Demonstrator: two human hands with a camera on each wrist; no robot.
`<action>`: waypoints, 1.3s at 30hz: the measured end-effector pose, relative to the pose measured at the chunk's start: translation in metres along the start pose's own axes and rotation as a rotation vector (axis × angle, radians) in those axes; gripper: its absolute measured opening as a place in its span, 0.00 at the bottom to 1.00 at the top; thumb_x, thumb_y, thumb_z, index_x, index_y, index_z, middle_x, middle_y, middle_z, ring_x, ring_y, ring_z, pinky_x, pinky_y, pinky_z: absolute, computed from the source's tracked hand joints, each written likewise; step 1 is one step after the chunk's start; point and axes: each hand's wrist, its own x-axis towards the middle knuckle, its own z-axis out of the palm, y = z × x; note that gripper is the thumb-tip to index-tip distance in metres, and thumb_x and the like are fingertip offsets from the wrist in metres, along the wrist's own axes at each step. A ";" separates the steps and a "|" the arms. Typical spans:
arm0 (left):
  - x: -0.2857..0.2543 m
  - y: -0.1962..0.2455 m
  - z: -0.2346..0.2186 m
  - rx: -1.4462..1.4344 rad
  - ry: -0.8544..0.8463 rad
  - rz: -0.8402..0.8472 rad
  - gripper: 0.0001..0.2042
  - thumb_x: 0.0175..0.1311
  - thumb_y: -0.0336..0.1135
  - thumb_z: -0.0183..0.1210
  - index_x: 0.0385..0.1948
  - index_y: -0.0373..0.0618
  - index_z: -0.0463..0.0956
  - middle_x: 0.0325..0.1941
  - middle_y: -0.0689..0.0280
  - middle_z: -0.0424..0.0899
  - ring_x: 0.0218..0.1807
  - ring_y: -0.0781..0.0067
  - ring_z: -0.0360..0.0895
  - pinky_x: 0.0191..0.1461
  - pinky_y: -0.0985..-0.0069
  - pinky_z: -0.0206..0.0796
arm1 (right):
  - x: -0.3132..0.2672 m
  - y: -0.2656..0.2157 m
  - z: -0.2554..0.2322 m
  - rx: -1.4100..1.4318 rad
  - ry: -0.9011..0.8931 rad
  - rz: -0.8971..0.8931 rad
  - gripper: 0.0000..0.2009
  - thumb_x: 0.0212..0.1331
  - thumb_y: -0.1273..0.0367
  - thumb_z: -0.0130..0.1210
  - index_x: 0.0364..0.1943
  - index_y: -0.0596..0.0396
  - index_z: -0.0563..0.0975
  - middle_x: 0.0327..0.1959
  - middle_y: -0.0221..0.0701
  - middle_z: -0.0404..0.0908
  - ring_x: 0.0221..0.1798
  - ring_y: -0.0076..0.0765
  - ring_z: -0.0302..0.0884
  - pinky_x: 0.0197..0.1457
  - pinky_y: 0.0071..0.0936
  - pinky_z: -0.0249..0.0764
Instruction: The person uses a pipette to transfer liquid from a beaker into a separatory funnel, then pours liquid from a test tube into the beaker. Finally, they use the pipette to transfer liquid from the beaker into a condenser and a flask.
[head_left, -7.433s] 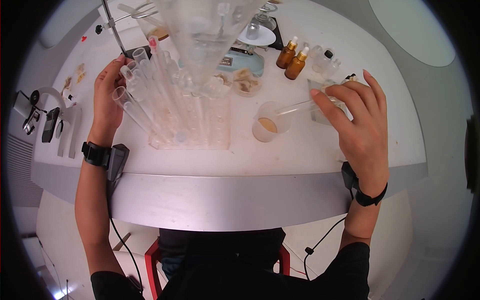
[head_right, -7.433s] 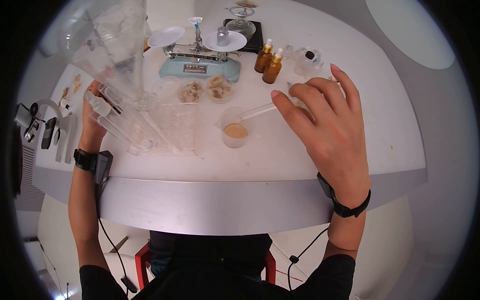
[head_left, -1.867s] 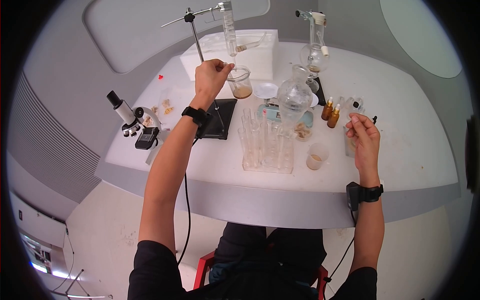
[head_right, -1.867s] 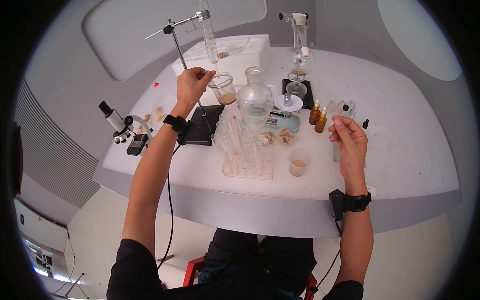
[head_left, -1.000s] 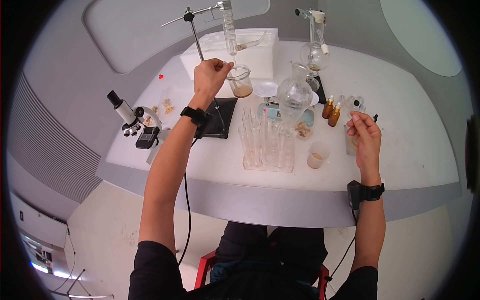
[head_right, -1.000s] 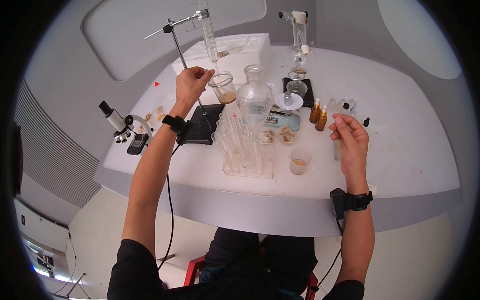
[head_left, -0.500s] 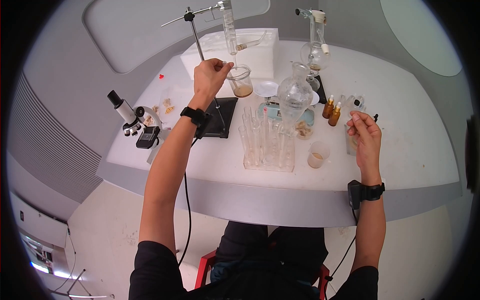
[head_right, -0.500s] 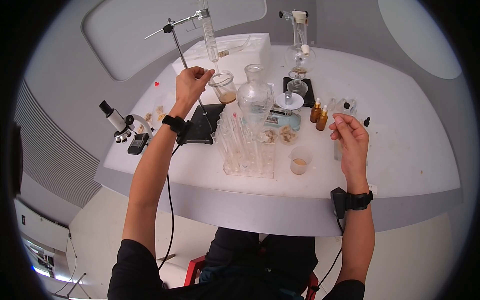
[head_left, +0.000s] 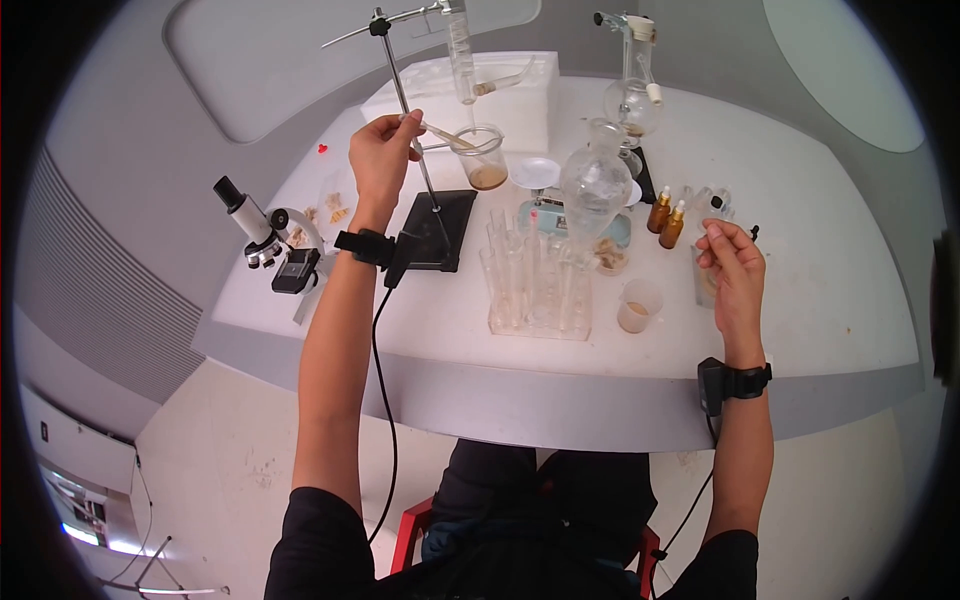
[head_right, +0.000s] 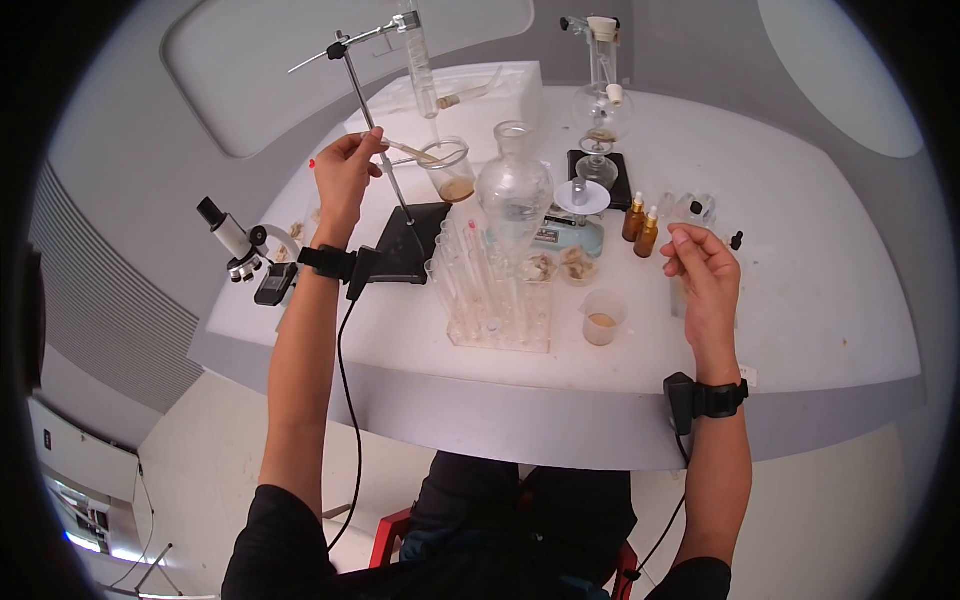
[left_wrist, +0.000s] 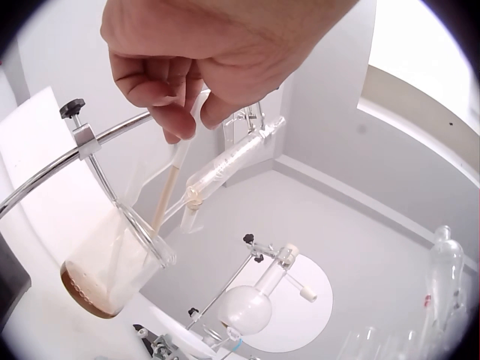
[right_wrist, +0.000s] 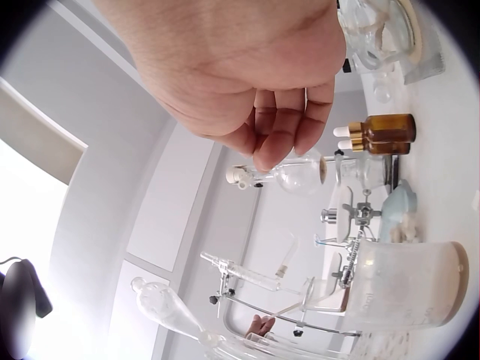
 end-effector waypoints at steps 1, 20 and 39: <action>-0.002 -0.001 -0.002 -0.045 0.003 -0.007 0.17 0.64 0.43 0.67 0.37 0.33 0.83 0.32 0.61 0.89 0.22 0.82 0.76 0.25 0.84 0.63 | -0.001 0.001 -0.001 -0.004 0.003 0.001 0.11 0.69 0.66 0.58 0.47 0.60 0.82 0.33 0.29 0.83 0.32 0.19 0.73 0.39 0.17 0.71; -0.046 -0.038 -0.008 -0.310 0.022 -0.262 0.14 0.65 0.41 0.66 0.42 0.38 0.81 0.39 0.62 0.87 0.31 0.77 0.82 0.34 0.82 0.72 | 0.003 0.002 0.004 -0.016 0.012 0.010 0.11 0.69 0.67 0.58 0.47 0.61 0.82 0.33 0.30 0.83 0.31 0.20 0.73 0.39 0.18 0.71; -0.066 0.010 -0.031 -0.388 0.029 -0.151 0.16 0.65 0.39 0.65 0.44 0.34 0.80 0.36 0.58 0.87 0.31 0.75 0.83 0.34 0.81 0.73 | 0.006 0.003 -0.003 -0.036 0.061 -0.026 0.12 0.68 0.65 0.58 0.47 0.59 0.82 0.33 0.27 0.83 0.32 0.18 0.73 0.40 0.17 0.71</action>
